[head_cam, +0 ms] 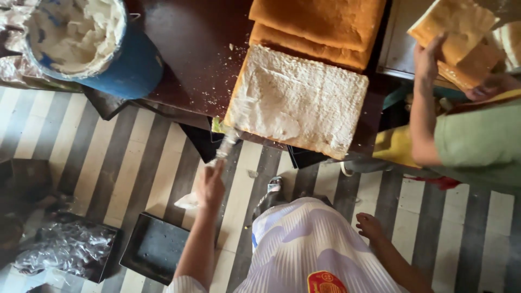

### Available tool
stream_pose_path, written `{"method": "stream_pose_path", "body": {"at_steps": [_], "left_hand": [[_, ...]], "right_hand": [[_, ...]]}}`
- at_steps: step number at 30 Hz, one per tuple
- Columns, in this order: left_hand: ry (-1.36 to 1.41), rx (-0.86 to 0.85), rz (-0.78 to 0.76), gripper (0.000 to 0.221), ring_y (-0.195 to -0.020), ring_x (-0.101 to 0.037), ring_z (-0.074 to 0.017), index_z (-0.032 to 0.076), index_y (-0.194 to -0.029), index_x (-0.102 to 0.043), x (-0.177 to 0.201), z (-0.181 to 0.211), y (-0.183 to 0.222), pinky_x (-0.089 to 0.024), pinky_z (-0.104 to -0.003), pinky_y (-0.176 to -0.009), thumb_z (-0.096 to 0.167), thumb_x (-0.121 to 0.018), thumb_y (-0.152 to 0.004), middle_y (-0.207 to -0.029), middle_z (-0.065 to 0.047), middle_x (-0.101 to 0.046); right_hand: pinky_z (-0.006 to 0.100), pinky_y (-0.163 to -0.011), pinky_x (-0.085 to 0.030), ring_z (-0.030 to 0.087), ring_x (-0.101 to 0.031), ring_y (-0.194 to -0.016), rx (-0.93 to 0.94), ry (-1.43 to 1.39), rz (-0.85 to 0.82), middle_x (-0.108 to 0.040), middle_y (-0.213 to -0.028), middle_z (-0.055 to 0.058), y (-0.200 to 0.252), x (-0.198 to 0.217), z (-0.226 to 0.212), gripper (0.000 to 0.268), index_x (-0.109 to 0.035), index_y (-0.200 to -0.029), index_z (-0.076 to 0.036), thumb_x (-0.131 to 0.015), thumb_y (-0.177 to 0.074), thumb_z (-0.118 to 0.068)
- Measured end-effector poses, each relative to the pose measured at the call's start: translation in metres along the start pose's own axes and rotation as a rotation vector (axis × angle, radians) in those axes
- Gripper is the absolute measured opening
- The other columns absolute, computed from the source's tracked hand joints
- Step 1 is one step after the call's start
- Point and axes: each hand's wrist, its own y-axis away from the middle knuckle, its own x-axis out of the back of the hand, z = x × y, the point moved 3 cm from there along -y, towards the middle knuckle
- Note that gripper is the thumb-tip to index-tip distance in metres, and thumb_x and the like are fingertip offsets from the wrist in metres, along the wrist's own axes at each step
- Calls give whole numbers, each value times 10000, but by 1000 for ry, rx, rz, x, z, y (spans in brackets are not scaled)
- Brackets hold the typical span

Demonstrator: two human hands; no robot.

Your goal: The person spreads white cream from a bucket onto large rectangular sponge cake sheets using a spatula, then moves and stacks the creamed cake slabs on the table alongside other baked cake blocks. A coworker handles finished creamed cakes nearby.

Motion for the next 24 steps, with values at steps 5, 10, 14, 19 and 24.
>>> {"method": "stream_pose_path", "body": {"at_steps": [5,10,14,19,24], "left_hand": [[-68,-145,-41,688,-973,-645,-254,387,-1449,-566,-1,-21,3,-563,-433,-798,32,-558,-859,-1057,-50,-613],[-17,15,8,600,-919,-653,-282,399,-1390,-622,42,-67,-15,-560,-461,-720,65,-553,-896,-985,-48,-617],[75,-47,97,553,-935,-650,-274,377,-1397,-622,40,-48,-36,-558,-456,-739,65,-546,-946,-1001,-42,-614],[-123,-422,19,645,-932,-635,-232,436,-1434,-519,20,-4,-88,-566,-451,-725,81,-581,-899,-1043,-23,-617],[-350,-285,-255,830,-990,-622,-254,460,-1580,-308,36,-33,-170,-590,-388,-750,26,-565,-920,-1262,-119,-559]], "right_hand": [[439,-868,-565,295,-659,-1105,-35,40,10,-643,-1317,136,-3,-31,-10,540,-550,-1449,-71,-628,-992,-348],[428,-836,-566,282,-662,-1094,60,-51,11,-632,-1302,111,-6,-59,-33,521,-576,-1416,-81,-648,-974,-348],[430,-794,-562,320,-693,-1043,62,-56,-10,-678,-1251,133,-5,-61,-36,523,-594,-1404,-83,-665,-955,-342],[409,-806,-577,287,-676,-1067,20,50,50,-670,-1279,106,-9,-49,-33,549,-585,-1426,-92,-651,-962,-379],[404,-812,-562,273,-679,-1074,49,-34,54,-659,-1315,97,-3,-43,-37,565,-580,-1428,-96,-653,-952,-392]]}}
